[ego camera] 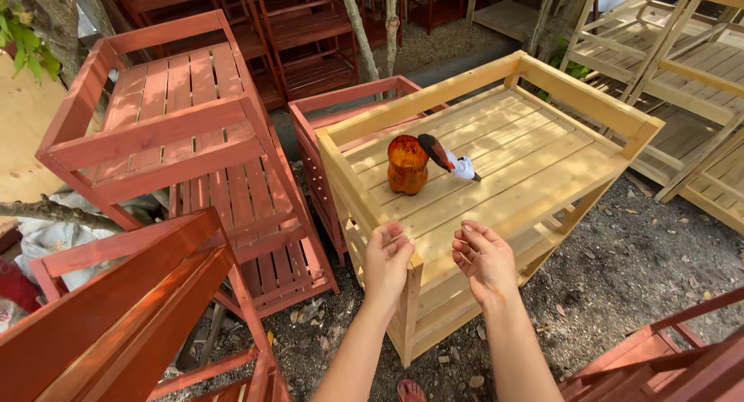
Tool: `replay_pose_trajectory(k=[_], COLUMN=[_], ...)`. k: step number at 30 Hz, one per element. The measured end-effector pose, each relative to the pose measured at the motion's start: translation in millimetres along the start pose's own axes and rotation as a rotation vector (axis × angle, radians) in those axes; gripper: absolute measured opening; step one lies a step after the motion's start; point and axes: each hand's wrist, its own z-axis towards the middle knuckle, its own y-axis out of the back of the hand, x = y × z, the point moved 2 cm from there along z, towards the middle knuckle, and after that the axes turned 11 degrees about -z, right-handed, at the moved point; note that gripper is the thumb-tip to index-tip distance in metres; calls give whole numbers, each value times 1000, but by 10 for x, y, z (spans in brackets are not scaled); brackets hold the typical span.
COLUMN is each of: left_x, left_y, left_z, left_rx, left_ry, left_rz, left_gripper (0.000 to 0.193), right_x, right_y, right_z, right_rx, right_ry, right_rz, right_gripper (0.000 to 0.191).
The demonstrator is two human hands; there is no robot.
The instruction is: The person opens a bottle of wood stain and pours it into a small container, then repositions a red wooden chair-like frame on the ground. They hold the container in one hand and use a brush to apply stain to the frame's rails and slats, working around the piece.
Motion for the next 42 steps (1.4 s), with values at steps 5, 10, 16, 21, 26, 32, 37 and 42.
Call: replay_pose_trajectory(k=[5,10,16,21,26,32,37,42], left_x=[50,245,435,502,457,409,361,311], left_y=[-295,-475,-360,-370,-375,-372,-378,-395], left_z=[974,1806,2208,2210,2238,2263,2251,2202], left_rx=[-60,-117,-100,-84,-66,-115,-100,-27], left_ry=[-44,6,278,233,112,185,18,-116], left_rz=[109,285,651,656,428,495,501,397], left_gripper=[63,94,124,127,115,108,107,99], right_x=[103,88,-114,-230,-231,-180,-148,-61], right_y=[-78,-181,-349,-377,-358,-333,-296,-282], right_z=[1020,1858,2412,2569,2612,2603,2622,2649], right_rx=[-5,-68,-120,-35,-72,-100,-109,-75], right_ry=[-138,-350,-422,-334,-339,-334,-331,-297], right_rz=[134,313,396,353,385,332,354,366], right_gripper=[30,57,47,28,23,22,25,22])
